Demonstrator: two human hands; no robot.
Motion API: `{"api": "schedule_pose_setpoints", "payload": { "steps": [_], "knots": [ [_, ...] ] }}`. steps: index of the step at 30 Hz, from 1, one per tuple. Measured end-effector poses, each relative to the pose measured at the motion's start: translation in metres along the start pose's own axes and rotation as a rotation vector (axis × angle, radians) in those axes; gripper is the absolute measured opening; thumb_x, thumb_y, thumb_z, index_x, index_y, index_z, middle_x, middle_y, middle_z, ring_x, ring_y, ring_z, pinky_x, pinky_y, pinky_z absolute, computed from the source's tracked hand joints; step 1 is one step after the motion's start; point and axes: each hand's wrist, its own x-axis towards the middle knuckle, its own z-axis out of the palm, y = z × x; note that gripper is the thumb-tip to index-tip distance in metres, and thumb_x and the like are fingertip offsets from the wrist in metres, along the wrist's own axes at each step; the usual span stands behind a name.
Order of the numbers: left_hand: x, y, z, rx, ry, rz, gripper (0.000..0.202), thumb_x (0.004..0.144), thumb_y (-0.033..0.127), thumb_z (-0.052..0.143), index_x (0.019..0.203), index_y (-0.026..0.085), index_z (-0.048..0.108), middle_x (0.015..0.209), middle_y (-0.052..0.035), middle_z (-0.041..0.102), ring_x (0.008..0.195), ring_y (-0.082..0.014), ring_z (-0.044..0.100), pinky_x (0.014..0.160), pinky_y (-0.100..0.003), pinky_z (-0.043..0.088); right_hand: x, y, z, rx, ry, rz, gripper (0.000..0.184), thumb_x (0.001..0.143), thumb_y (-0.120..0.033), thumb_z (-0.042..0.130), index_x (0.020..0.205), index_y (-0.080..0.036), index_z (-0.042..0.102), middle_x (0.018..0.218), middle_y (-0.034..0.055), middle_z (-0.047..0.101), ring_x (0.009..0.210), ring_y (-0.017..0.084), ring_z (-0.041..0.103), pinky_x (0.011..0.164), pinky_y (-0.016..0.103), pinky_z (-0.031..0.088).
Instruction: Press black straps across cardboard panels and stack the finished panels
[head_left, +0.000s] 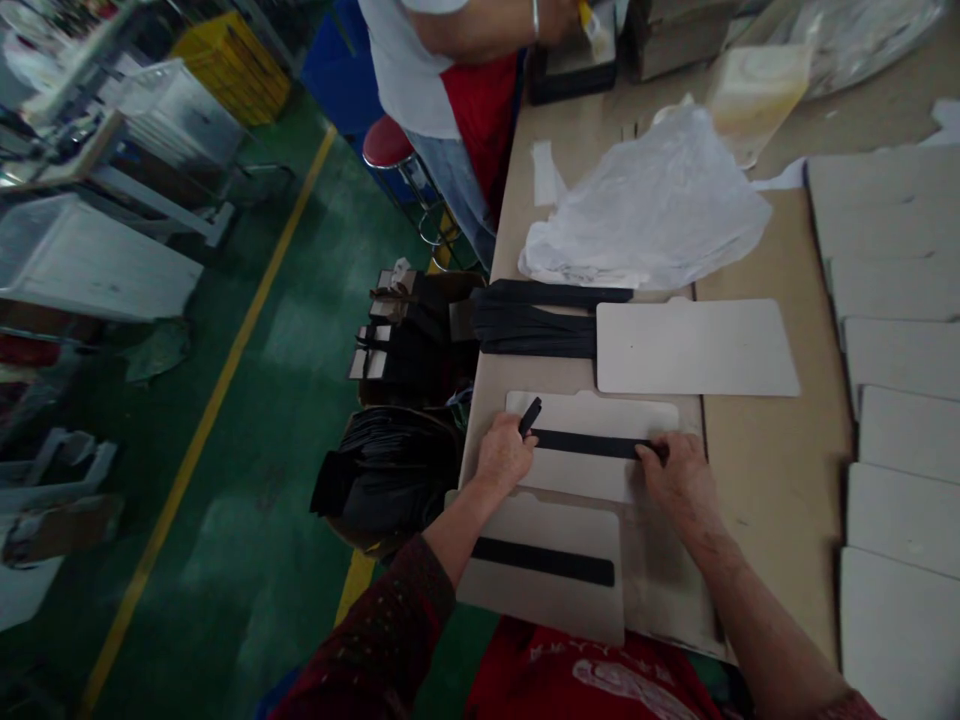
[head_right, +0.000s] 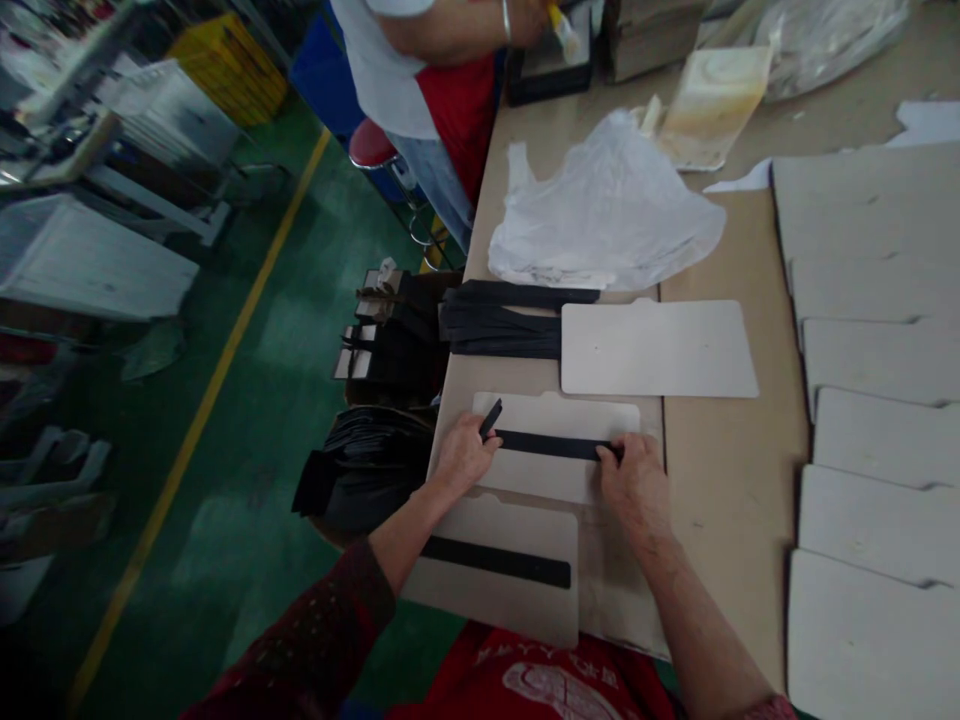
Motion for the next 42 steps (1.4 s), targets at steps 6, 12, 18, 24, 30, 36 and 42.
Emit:
{"api": "schedule_pose_setpoints", "payload": {
  "steps": [6, 12, 18, 24, 30, 36, 42],
  "knots": [
    [-0.01, 0.0, -0.014, -0.071, 0.069, -0.026, 0.021, 0.078, 0.03, 0.073, 0.093, 0.015, 0.068, 0.103, -0.0092, 0.068, 0.095, -0.0214, 0.066, 0.085, -0.028, 0.047, 0.0, -0.008, -0.009, 0.038, 0.042, -0.01, 0.031, 0.083, -0.047, 0.051, 0.091, -0.018, 0.058, 0.091, 0.0115, 0.06, 0.079, 0.024, 0.057, 0.074, 0.038, 0.048],
    [-0.033, -0.019, -0.026, -0.096, 0.114, -0.147, 0.031, 0.083, 0.035, 0.066, 0.11, 0.019, 0.067, 0.102, -0.0095, 0.072, 0.095, -0.0231, 0.068, 0.082, -0.029, 0.048, -0.015, -0.002, -0.016, -0.164, 0.099, -0.073, 0.048, 0.087, -0.049, 0.045, 0.114, -0.01, 0.058, 0.103, 0.0203, 0.06, 0.094, 0.032, 0.057, 0.082, 0.045, 0.048],
    [-0.024, -0.021, -0.021, -0.17, 0.092, -0.262, 0.029, 0.073, 0.032, 0.071, 0.098, 0.017, 0.068, 0.094, -0.0102, 0.074, 0.092, -0.0282, 0.069, 0.077, -0.032, 0.048, -0.006, 0.004, -0.015, -0.103, 0.068, 0.092, 0.056, 0.077, -0.051, 0.057, 0.111, -0.007, 0.061, 0.096, 0.0216, 0.064, 0.094, 0.035, 0.059, 0.081, 0.046, 0.048],
    [-0.014, -0.016, -0.03, -0.331, 0.055, -0.25, 0.013, 0.07, 0.026, 0.073, 0.075, 0.016, 0.066, 0.075, -0.0054, 0.07, 0.075, -0.0206, 0.067, 0.064, -0.026, 0.044, 0.008, 0.004, -0.038, 0.284, -0.113, 0.299, 0.042, 0.066, -0.058, 0.066, 0.082, -0.019, 0.067, 0.07, 0.0038, 0.066, 0.065, 0.022, 0.059, 0.06, 0.034, 0.043],
    [-0.062, -0.022, -0.083, -0.432, 0.082, -0.111, 0.018, 0.07, 0.031, 0.073, 0.071, 0.017, 0.062, 0.07, 0.0026, 0.063, 0.071, -0.0141, 0.061, 0.065, -0.022, 0.042, -0.037, -0.038, -0.079, 0.647, 0.0, 0.314, 0.043, 0.063, -0.057, 0.076, 0.09, -0.023, 0.069, 0.084, 0.0005, 0.071, 0.081, 0.02, 0.062, 0.072, 0.03, 0.046],
    [-0.151, -0.091, -0.083, -0.338, -0.018, -0.253, 0.019, 0.072, 0.032, 0.069, 0.083, 0.017, 0.065, 0.08, 0.0014, 0.068, 0.079, -0.018, 0.063, 0.072, -0.025, 0.047, -0.111, -0.028, -0.045, 0.63, -0.297, 0.374, 0.042, 0.067, -0.062, 0.07, 0.082, -0.023, 0.066, 0.079, 0.002, 0.07, 0.076, 0.024, 0.064, 0.065, 0.033, 0.05],
    [-0.163, -0.137, -0.049, -0.162, 0.116, -0.414, 0.048, 0.066, 0.044, 0.072, 0.102, 0.014, 0.063, 0.109, -0.0122, 0.067, 0.103, -0.0301, 0.065, 0.09, -0.037, 0.049, -0.153, -0.017, -0.003, 0.291, -0.047, 0.06, 0.051, 0.076, -0.066, 0.063, 0.102, -0.022, 0.062, 0.097, 0.0118, 0.065, 0.09, 0.03, 0.062, 0.073, 0.044, 0.054]
  ]
}}
